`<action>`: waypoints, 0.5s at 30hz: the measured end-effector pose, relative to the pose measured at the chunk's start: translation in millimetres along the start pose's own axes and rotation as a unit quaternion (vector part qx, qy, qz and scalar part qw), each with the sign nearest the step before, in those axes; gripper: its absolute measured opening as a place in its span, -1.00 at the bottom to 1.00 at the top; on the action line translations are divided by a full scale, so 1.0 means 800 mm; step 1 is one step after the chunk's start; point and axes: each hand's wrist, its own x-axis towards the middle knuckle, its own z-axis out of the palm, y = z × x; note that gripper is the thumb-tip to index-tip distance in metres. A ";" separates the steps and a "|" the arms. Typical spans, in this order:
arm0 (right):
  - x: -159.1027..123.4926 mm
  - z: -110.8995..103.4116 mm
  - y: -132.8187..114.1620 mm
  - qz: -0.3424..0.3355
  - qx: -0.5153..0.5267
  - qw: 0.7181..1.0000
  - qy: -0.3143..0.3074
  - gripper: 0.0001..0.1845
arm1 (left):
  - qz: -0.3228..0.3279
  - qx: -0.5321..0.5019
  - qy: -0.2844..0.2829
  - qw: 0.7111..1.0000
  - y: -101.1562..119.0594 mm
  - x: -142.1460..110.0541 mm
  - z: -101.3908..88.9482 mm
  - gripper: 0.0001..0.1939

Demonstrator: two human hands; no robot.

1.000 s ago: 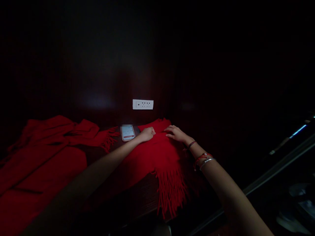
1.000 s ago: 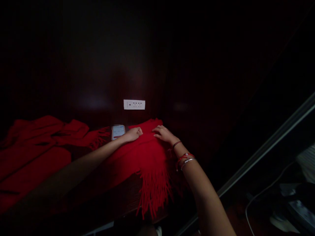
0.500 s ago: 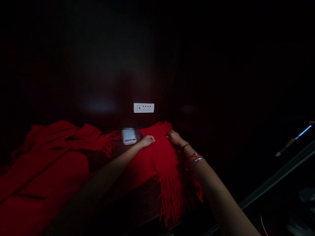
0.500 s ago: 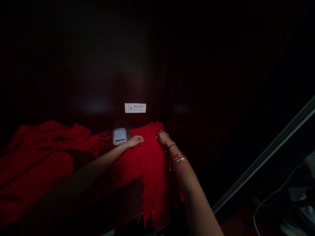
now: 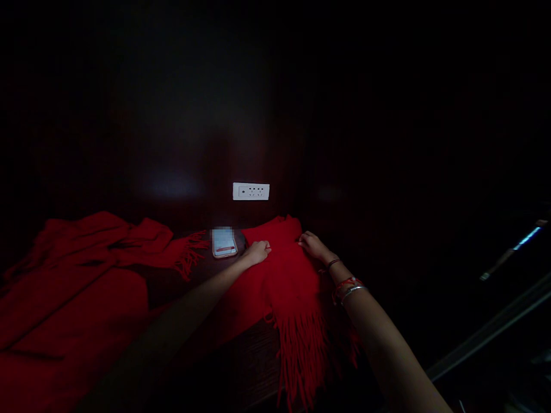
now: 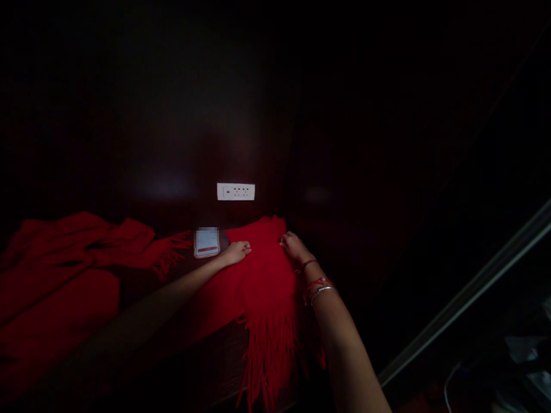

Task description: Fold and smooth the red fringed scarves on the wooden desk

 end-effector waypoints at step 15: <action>-0.005 0.019 -0.005 0.149 0.000 0.988 0.036 -0.75 | 0.010 0.088 0.049 0.995 0.006 -0.008 -0.006 -0.77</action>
